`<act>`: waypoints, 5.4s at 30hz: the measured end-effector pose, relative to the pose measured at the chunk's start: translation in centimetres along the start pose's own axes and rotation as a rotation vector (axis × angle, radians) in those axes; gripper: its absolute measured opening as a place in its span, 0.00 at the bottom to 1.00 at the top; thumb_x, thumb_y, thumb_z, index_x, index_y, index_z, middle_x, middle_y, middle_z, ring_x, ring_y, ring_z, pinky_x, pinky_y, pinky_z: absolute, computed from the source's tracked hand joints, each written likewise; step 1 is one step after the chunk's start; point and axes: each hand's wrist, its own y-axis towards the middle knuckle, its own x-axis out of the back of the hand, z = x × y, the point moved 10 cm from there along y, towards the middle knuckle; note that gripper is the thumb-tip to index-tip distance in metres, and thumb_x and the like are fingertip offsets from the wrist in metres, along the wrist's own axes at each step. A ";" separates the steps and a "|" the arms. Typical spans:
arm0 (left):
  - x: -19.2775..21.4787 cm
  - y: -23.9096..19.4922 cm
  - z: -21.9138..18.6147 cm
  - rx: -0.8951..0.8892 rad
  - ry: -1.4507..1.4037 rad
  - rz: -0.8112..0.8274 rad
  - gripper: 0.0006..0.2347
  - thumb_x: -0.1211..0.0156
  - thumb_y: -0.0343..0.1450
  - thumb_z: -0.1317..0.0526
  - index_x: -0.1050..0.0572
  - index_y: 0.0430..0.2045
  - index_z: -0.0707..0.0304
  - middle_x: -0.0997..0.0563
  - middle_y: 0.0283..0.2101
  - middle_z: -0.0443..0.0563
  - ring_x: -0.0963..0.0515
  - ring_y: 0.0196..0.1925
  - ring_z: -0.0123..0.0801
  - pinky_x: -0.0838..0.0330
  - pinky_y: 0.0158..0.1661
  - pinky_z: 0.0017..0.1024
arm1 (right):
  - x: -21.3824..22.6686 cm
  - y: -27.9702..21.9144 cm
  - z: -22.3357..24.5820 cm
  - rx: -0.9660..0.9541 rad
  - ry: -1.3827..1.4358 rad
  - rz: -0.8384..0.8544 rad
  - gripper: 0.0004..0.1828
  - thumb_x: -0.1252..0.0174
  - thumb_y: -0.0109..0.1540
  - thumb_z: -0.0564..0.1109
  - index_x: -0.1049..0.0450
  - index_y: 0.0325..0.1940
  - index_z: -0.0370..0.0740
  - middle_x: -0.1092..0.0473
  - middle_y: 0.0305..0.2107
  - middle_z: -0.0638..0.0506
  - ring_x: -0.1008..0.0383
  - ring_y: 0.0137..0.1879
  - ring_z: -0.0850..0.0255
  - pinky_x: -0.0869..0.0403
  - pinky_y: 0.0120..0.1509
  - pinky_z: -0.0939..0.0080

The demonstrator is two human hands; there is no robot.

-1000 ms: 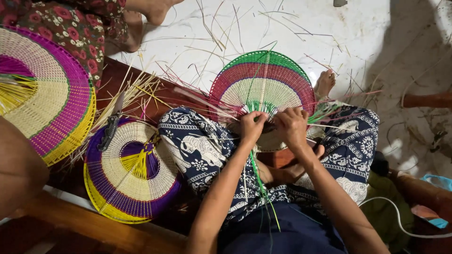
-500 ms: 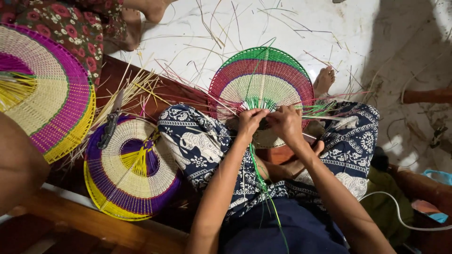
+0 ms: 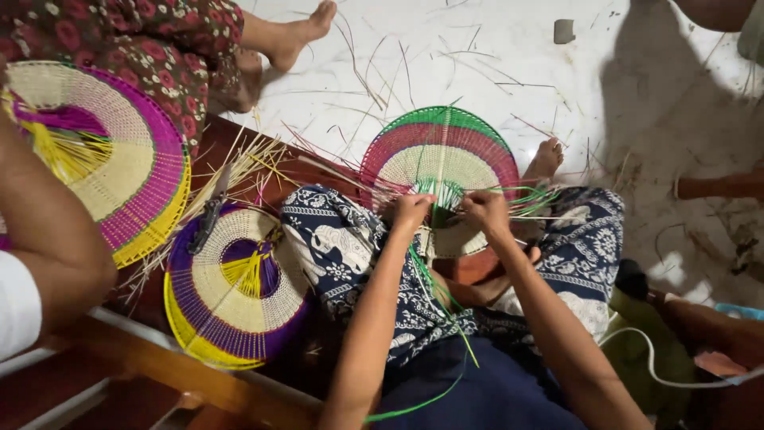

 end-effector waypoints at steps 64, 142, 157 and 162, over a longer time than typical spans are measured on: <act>-2.1 -7.5 -4.9 -0.240 -0.312 -0.052 0.12 0.53 0.78 0.62 0.21 0.46 0.66 0.23 0.25 0.58 0.23 0.26 0.38 0.29 0.29 0.30 | 4.5 -5.4 10.0 0.057 0.495 0.294 0.18 0.45 0.66 0.54 0.18 0.41 0.39 0.24 0.24 0.41 0.23 0.31 0.54 0.25 0.33 0.55; -0.3 -3.9 -5.6 -0.096 -0.387 -0.030 0.19 0.60 0.73 0.72 0.16 0.36 0.53 0.27 0.18 0.44 0.30 0.22 0.28 0.34 0.29 0.23 | -0.6 7.4 5.4 0.345 -0.690 0.449 0.15 0.41 0.55 0.50 0.15 0.43 0.49 0.20 0.34 0.39 0.18 0.46 0.40 0.21 0.52 0.40; -7.4 1.6 3.8 0.452 -0.488 0.366 0.23 0.42 0.70 0.42 0.22 0.35 0.70 0.18 0.31 0.57 0.18 0.26 0.38 0.30 0.21 0.30 | -3.5 -2.1 9.9 0.475 -0.737 0.358 0.10 0.39 0.57 0.54 0.19 0.30 0.48 0.22 0.25 0.45 0.17 0.37 0.45 0.20 0.40 0.44; -3.7 -0.2 -3.8 -0.451 -0.074 0.279 0.13 0.44 0.75 0.59 0.22 0.54 0.51 0.27 0.17 0.45 0.23 0.21 0.23 0.43 0.29 0.15 | -7.3 -16.6 15.5 0.813 -0.878 0.316 0.03 0.40 0.55 0.39 0.21 0.30 0.40 0.24 0.20 0.47 0.19 0.28 0.50 0.26 0.28 0.49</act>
